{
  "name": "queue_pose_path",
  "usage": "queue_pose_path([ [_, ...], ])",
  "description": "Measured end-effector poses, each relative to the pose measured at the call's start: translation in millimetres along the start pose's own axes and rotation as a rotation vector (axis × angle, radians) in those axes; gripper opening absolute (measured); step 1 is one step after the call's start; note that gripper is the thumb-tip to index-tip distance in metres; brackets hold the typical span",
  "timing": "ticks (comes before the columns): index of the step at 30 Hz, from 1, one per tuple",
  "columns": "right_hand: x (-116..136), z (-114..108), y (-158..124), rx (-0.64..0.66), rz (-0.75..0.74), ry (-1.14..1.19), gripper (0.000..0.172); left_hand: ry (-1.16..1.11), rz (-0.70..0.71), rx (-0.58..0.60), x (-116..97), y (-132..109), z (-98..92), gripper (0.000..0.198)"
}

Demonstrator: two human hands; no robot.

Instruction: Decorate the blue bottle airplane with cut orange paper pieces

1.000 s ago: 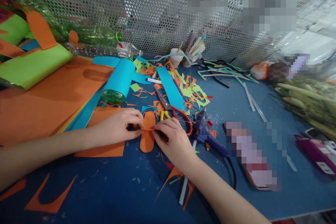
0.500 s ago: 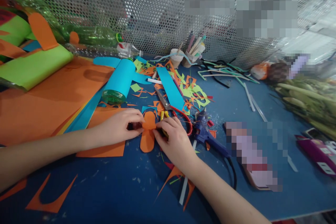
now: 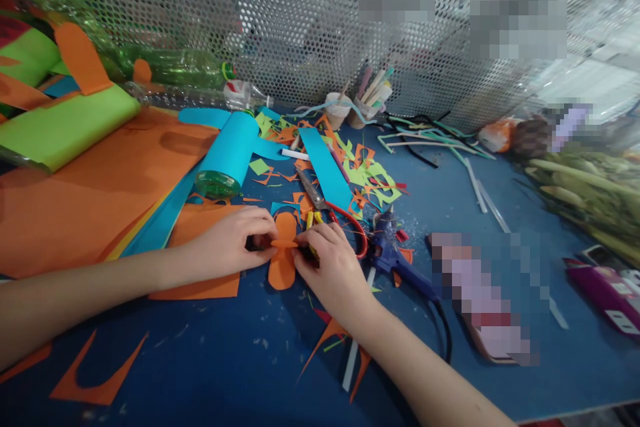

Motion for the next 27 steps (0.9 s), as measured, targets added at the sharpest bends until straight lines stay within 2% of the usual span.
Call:
queue_pose_path([
  [15,-5.0,0.9,-1.1,0.032,0.016,0.049,0.018,-0.002,0.069,-0.02,0.8,-2.7,2.2,0.012],
  [20,-3.6,0.5,-1.6,0.05,-0.012,0.034,0.016,-0.013,0.025,-0.022,1.0,-2.9,2.2,0.012],
  [23,-4.8,-1.0,-1.3,0.038,-0.015,0.064,0.009,-0.052,-0.024,-0.042,-6.1,-1.4,-5.0,0.016],
  [27,-9.8,-2.7,-2.5,0.027,0.036,0.159,0.009,0.015,0.011,-0.178,-24.3,4.6,-30.8,0.022],
])
Point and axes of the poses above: each hand's wrist, its own y-axis towards the middle knuckle, its own z-axis out of the palm, x = y × z, the point moved 2 cm from there along y, towards the middle knuckle, and after that the axes turned 11 degrees about z, right-handed, at the moved point
